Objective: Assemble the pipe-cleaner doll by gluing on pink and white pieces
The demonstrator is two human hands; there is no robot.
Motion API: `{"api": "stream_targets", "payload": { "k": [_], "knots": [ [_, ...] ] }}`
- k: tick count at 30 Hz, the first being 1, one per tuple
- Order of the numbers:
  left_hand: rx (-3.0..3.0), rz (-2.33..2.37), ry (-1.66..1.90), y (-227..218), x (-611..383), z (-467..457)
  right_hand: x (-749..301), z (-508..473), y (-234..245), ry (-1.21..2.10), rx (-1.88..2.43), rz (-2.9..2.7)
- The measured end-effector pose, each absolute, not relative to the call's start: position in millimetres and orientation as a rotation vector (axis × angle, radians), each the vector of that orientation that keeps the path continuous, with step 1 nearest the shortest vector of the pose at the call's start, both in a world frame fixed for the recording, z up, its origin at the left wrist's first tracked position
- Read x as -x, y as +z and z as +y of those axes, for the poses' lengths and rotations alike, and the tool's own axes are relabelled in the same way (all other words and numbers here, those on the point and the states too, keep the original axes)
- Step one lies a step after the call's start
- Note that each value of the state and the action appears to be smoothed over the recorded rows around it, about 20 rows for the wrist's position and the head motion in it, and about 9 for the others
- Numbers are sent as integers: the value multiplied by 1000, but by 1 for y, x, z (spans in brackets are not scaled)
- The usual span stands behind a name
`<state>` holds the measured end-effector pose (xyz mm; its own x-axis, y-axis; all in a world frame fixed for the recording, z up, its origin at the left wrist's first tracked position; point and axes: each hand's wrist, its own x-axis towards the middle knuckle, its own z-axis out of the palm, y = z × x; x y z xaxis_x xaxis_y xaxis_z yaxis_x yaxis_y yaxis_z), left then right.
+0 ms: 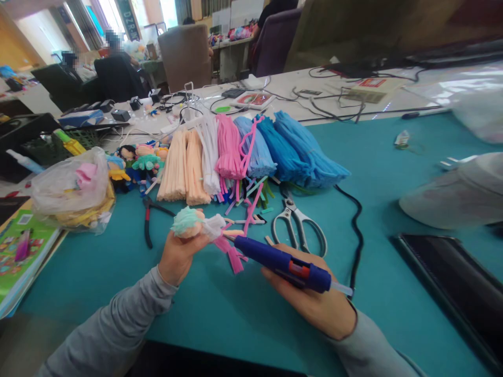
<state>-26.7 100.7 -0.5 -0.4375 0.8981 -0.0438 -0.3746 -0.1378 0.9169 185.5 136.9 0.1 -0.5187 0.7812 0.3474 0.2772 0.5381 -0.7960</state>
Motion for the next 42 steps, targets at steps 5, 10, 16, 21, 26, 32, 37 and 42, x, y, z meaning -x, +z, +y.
{"api": "stream_targets", "payload": {
  "k": [5, 10, 16, 21, 26, 32, 37, 42],
  "knots": [
    [-668, 1180, 1733, 0, 27, 101, -186, 137, -2, 929, 883, -2057],
    [-659, 1184, 1738, 0, 28, 101, -187, 136, -1, 950, 880, -2057],
    [-693, 1176, 1741, 0, 28, 100, -186, 137, 0, 944, 869, -2038],
    [-714, 1178, 1744, 2, 28, 101, -186, 136, 2, 950, 878, -2033],
    [-703, 1197, 1743, 1, 30, 101, -186, 135, 3, 1002, 945, -2022],
    [-711, 1212, 1745, -1, 32, 101, -188, 137, -2, 994, 931, -2028],
    [-749, 1239, 1753, -4, 34, 100, -188, 138, -2, 963, 880, -2014],
    [-823, 1262, 1754, -6, 36, 99, -187, 138, -1, 959, 886, -2001]
  ]
}}
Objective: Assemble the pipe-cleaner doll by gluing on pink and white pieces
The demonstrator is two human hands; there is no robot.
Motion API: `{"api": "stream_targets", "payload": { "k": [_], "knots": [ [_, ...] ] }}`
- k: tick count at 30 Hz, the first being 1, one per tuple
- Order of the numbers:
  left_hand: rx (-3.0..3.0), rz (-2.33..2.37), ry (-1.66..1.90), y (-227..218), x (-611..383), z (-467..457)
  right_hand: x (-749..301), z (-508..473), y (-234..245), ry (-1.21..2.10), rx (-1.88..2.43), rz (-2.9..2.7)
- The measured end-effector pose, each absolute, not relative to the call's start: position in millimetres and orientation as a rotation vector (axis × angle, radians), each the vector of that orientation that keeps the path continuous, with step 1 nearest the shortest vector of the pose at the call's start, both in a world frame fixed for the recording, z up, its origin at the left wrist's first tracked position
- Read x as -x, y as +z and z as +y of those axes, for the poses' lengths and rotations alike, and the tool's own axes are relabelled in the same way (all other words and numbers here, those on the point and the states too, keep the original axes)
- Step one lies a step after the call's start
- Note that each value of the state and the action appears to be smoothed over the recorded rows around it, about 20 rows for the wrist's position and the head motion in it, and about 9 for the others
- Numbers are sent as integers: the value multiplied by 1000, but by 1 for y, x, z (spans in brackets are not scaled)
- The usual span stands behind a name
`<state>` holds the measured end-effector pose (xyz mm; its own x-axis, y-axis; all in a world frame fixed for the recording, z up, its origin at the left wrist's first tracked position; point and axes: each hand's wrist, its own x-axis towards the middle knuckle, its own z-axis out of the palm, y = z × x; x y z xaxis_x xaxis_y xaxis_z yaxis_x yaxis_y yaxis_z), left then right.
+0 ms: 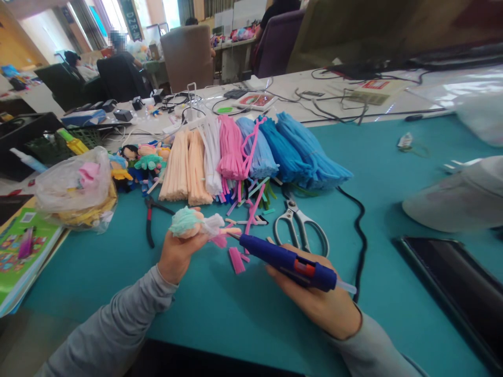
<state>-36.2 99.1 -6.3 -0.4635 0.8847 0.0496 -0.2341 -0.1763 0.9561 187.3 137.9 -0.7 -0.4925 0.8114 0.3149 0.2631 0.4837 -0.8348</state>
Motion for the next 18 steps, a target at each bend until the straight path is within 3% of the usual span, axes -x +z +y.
{"api": "stream_targets", "payload": {
  "k": [18],
  "knots": [
    [-864, 1284, 1798, -8, 41, 100, -188, 139, -2, 968, 944, -1961]
  ]
}}
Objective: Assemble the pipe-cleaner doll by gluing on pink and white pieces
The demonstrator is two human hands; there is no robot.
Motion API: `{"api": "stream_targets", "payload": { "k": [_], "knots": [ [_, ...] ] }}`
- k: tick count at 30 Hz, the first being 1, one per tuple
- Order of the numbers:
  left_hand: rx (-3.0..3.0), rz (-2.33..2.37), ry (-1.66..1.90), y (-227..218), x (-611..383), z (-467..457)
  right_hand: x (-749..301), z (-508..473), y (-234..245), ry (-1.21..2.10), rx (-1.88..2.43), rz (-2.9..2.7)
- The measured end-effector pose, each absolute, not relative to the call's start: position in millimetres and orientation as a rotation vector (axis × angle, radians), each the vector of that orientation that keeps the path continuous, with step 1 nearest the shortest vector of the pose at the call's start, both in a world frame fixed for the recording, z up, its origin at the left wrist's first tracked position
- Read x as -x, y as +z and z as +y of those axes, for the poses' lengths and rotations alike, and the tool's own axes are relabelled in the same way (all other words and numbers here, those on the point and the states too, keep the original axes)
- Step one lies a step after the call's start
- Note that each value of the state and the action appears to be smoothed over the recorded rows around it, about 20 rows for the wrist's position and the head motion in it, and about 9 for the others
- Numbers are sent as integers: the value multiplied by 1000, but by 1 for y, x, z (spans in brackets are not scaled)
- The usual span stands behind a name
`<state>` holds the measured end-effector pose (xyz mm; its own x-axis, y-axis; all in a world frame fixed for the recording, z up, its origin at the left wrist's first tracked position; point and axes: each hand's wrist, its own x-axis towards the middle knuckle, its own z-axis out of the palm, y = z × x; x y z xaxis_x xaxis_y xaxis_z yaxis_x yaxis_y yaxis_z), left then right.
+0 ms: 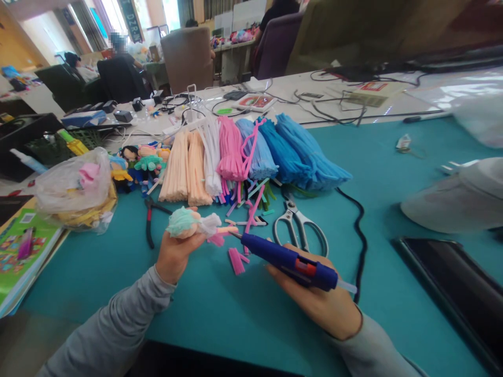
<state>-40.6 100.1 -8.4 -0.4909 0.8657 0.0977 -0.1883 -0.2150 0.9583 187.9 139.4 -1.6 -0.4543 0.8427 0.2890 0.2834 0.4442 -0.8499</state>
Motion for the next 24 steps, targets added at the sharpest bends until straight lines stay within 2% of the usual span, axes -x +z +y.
{"api": "stream_targets", "payload": {
  "k": [24],
  "knots": [
    [-890, 1251, 1839, -6, 42, 99, -187, 139, 9, 1041, 1022, -1940]
  ]
}}
